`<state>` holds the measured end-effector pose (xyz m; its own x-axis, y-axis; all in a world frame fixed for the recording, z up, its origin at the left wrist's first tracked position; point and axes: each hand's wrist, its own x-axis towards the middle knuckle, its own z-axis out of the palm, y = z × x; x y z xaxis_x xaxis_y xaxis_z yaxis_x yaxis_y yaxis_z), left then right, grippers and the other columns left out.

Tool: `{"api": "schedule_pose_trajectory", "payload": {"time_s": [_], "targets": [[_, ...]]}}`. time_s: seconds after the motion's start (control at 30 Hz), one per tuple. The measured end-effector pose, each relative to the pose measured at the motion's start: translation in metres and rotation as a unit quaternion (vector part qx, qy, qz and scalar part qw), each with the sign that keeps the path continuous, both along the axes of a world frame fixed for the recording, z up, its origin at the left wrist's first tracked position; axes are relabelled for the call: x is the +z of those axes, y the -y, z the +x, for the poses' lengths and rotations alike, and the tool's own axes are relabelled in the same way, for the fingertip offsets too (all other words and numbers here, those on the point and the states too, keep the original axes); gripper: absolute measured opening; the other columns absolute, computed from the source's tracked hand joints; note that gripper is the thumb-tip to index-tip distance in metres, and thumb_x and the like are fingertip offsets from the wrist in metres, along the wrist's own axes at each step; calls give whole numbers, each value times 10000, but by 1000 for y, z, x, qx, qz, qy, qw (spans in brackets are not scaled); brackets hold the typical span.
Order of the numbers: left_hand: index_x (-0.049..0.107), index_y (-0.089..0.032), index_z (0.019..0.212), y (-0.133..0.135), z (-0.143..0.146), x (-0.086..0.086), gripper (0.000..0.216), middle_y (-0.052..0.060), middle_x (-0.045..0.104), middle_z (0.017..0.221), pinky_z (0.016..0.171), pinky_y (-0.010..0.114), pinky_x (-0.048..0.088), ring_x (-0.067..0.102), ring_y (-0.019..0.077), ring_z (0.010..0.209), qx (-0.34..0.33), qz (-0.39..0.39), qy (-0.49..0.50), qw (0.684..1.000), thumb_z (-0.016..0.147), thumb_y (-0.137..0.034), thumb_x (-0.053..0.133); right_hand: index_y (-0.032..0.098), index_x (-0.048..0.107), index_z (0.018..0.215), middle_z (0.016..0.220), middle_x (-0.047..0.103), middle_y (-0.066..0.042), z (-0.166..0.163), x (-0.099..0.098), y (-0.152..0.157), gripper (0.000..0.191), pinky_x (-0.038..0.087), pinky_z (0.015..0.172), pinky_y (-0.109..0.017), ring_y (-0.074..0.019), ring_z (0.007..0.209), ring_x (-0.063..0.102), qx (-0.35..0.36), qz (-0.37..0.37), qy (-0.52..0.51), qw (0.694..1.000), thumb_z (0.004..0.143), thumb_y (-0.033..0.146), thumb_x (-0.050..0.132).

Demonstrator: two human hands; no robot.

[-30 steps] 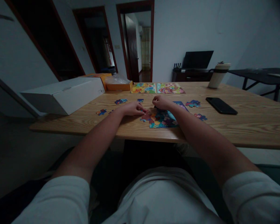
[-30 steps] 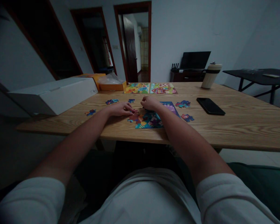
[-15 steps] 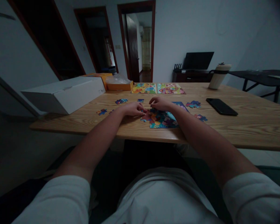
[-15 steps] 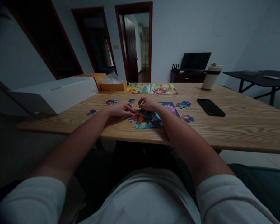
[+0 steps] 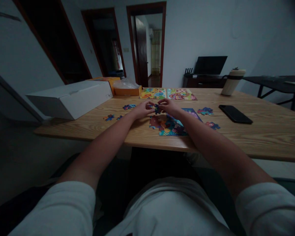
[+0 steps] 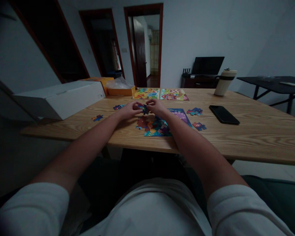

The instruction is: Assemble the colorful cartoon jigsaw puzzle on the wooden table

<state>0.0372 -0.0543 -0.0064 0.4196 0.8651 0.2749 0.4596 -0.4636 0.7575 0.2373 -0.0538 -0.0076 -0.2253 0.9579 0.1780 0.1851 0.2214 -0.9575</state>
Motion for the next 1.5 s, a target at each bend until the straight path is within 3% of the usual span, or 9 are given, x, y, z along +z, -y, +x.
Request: {"api": "schedule_pose_trajectory", "payload": {"time_s": [0.17, 0.43, 0.57, 0.77, 0.93, 1.03, 1.17, 1.4, 1.5], "targets": [[626, -155, 1029, -5, -1, -3, 252, 49, 705, 855, 773, 341, 536, 675, 181, 800, 24, 2, 16, 1000, 796, -98, 703, 172, 598, 1017, 804, 687, -31, 0, -3, -2, 137, 511, 650, -241, -121, 682, 638, -13, -9, -8, 1000, 900, 104, 619], [698, -112, 1083, -12, -1, 0, 227, 104, 758, 1023, 894, 345, 525, 698, 200, 941, -5, 25, -14, 1000, 867, -110, 629, 131, 700, 995, 838, 719, -60, 7, -15, -17, 132, 461, 597, -212, -121, 685, 617, 2, 87, 138, 987, 900, 194, 633], [702, -105, 1093, -15, 1, -2, 233, 114, 756, 1002, 858, 345, 532, 698, 202, 897, 27, 27, -22, 999, 870, -133, 640, 122, 722, 955, 889, 749, -77, 2, -17, -16, 118, 452, 574, -205, -127, 689, 634, -22, 65, 184, 980, 877, 174, 650], [708, -118, 1137, -17, -4, -10, 321, 116, 746, 1045, 794, 313, 522, 683, 211, 897, 32, 36, -99, 994, 855, -266, 675, 144, 616, 1298, 997, 752, -97, -4, -20, -13, 402, 465, 563, -206, -135, 717, 671, -16, 51, 184, 981, 904, 207, 662], [742, -159, 1146, -18, -9, -10, 344, 77, 756, 1060, 826, 292, 495, 682, 212, 920, 19, 71, -209, 975, 843, -293, 651, 130, 692, 1177, 928, 754, -102, -5, -22, -12, 291, 453, 579, -229, -165, 725, 673, -14, 95, 264, 960, 912, 240, 649], [745, -152, 1176, -18, -11, -7, 381, 81, 769, 1034, 765, 283, 497, 686, 213, 869, 5, 49, -221, 974, 847, -307, 630, 152, 732, 1109, 899, 753, -113, -3, -21, -11, 257, 453, 624, -263, -194, 732, 671, -13, 145, 349, 926, 910, 291, 647], [801, -174, 1049, -16, -14, -5, 308, 78, 782, 979, 745, 290, 479, 680, 221, 839, -8, 60, -243, 968, 852, -315, 610, 166, 769, 1037, 957, 754, -143, -1, -17, -6, 251, 451, 687, -295, -231, 809, 679, -4, 190, 429, 883, 923, 299, 588], [813, -189, 996, -14, -11, -4, 284, 71, 774, 921, 753, 288, 480, 665, 217, 816, -22, 72, -280, 957, 838, -316, 613, 194, 779, 1038, 961, 756, -129, -1, -17, -6, 241, 446, 701, -294, -231, 808, 674, 8, 178, 436, 882, 902, 296, 609], [789, -167, 1049, -22, -29, 5, 303, 95, 766, 1029, 827, 298, 490, 673, 223, 896, 46, 84, -212, 972, 835, -300, 621, 193, 740, 1147, 946, 749, -104, 3, -14, -8, 321, 446, 708, -274, -204, 781, 657, -24, 182, 410, 893, 898, 362, 630]]}}
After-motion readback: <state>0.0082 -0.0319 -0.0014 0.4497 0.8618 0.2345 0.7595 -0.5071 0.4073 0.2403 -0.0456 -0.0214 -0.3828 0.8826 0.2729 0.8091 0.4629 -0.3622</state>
